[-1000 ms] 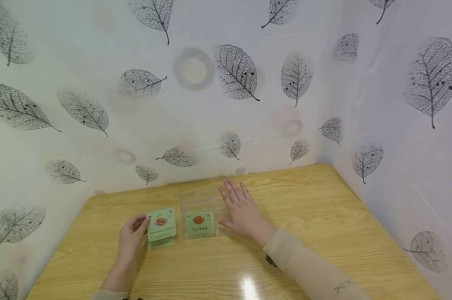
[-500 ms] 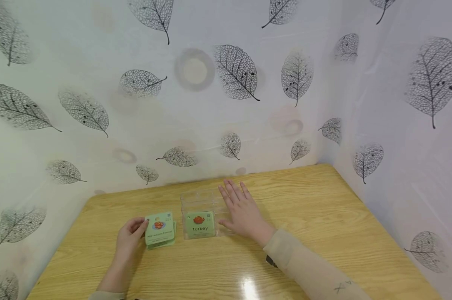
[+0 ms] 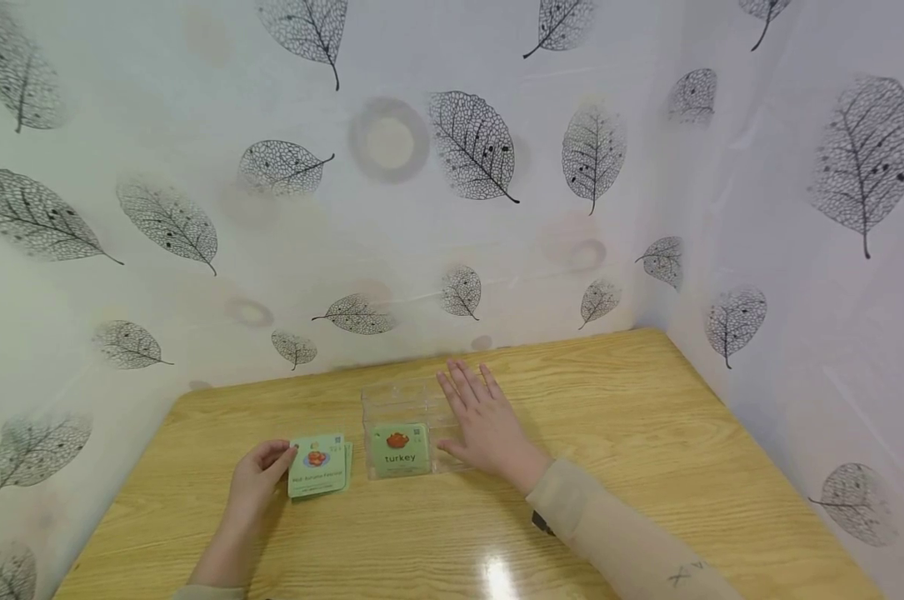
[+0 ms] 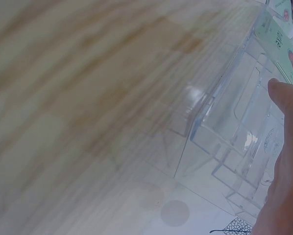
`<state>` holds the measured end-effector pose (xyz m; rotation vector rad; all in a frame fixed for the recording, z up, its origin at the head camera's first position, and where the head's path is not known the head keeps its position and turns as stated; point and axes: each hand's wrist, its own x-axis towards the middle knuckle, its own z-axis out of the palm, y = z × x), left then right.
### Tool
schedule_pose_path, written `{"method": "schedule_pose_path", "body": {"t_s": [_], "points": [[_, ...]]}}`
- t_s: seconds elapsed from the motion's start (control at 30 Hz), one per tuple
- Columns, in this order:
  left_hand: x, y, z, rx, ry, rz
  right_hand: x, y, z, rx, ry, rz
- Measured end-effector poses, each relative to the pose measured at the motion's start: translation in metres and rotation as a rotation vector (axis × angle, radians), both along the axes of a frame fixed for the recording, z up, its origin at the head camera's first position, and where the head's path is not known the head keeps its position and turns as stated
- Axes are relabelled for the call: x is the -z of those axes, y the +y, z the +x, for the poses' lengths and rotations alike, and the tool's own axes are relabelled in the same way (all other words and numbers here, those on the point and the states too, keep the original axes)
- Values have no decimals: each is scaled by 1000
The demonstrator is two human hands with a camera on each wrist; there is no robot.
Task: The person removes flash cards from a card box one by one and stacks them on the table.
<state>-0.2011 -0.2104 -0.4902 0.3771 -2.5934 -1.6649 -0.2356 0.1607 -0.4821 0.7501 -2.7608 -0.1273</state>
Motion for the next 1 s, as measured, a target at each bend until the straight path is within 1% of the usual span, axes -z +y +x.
{"method": "schedule_pose_path", "body": {"t_s": [0.3, 0.53, 0.73, 1.0], "points": [[2, 0, 1, 18, -10, -45, 0, 0, 2, 0, 1, 10], [5, -4, -3, 17, -7, -72, -2, 0, 1, -1, -14, 11], [5, -4, -2, 14, -2, -86, -2, 0, 0, 6, -26, 10], [3, -5, -3, 14, -11, -109, -1, 0, 0, -6, -3, -10]]}}
